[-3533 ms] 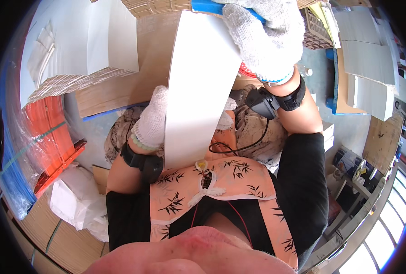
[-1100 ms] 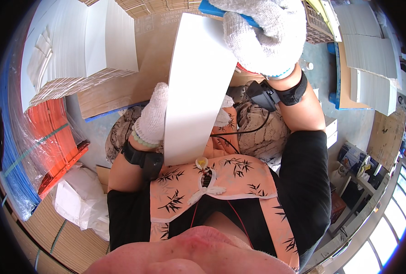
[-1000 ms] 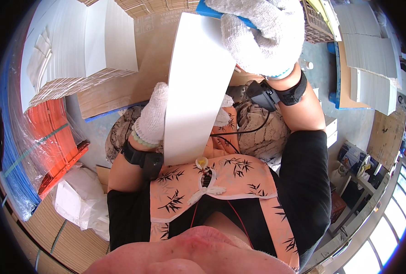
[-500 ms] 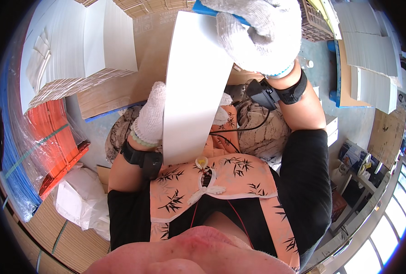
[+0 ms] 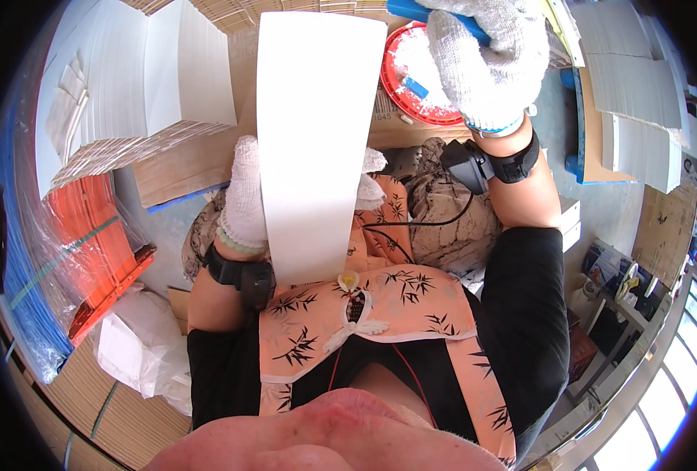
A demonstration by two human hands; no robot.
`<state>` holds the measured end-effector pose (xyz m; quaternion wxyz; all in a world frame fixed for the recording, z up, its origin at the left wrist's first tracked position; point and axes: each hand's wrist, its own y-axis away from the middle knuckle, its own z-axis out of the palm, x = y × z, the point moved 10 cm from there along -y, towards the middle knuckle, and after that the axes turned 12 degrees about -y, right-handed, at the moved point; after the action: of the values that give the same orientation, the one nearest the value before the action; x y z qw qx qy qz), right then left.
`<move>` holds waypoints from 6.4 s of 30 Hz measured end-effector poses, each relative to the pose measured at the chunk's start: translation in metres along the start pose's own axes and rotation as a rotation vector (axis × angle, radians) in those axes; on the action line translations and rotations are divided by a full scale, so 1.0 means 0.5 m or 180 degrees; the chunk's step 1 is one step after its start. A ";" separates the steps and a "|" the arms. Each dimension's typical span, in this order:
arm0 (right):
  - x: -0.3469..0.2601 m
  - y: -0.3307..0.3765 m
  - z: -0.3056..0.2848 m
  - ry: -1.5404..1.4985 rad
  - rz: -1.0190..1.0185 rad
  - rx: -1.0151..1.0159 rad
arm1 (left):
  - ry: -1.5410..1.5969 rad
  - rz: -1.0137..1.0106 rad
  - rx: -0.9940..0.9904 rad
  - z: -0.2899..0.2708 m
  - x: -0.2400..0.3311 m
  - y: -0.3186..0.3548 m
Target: Apply blue adhesive or sealant to the edges of white panels and stack them together.
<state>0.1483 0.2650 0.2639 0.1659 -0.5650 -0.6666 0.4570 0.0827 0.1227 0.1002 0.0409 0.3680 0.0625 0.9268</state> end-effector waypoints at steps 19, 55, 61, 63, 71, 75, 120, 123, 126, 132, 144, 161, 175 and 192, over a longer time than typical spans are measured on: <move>-0.005 0.009 -0.005 -0.0139 0.0045 0.0191 | -0.1283 0.0404 0.0210 0.006 0.049 -0.009; -0.015 0.020 0.037 0.0576 -0.0089 -0.0067 | 0.0676 -0.0153 0.0543 0.001 0.033 0.008; -0.029 0.007 0.031 0.0834 0.0073 -0.0327 | 0.0987 -0.0269 0.0340 0.010 0.026 0.000; -0.025 0.012 0.030 0.0741 0.0122 -0.0314 | 0.1103 -0.0346 0.0289 0.013 0.022 -0.003; -0.008 0.027 0.038 0.0522 0.0160 -0.0169 | 0.0439 -0.0006 0.0294 0.003 0.033 -0.001; -0.009 0.026 0.037 0.0592 0.0085 -0.0149 | 0.0243 0.0056 0.0304 0.000 0.037 0.002; 0.009 -0.001 0.055 0.1133 0.0594 0.0027 | 0.1408 0.0596 0.0338 -0.094 0.086 -0.034; 0.019 0.043 0.068 -0.0562 0.1513 0.0785 | 0.1523 0.1457 -0.0348 -0.099 0.151 -0.008; -0.031 0.107 0.036 -0.0153 0.2138 0.0330 | 0.1606 0.1648 -0.0058 -0.107 0.169 0.003; -0.249 0.118 0.067 0.0568 0.0712 -0.0812 | 0.1715 0.1663 0.0013 -0.096 0.174 0.022; -0.297 0.111 0.106 0.0603 0.0196 -0.0773 | 0.1222 0.2156 -0.0267 -0.090 0.196 0.045; -0.296 0.117 0.119 0.0353 -0.0113 -0.0984 | 0.1042 0.2182 -0.0443 -0.089 0.203 0.038; -0.305 0.129 0.133 0.0570 -0.0483 -0.1138 | 0.1246 0.2156 -0.0302 -0.097 0.198 0.039; -0.256 0.123 0.111 0.0451 -0.0227 -0.0893 | 0.1478 0.2338 -0.0684 -0.092 0.222 0.061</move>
<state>0.1835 0.1225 0.2237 0.1480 -0.5894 -0.7302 0.3123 -0.0301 0.1023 0.1466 -0.2681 0.1416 -0.1614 0.9392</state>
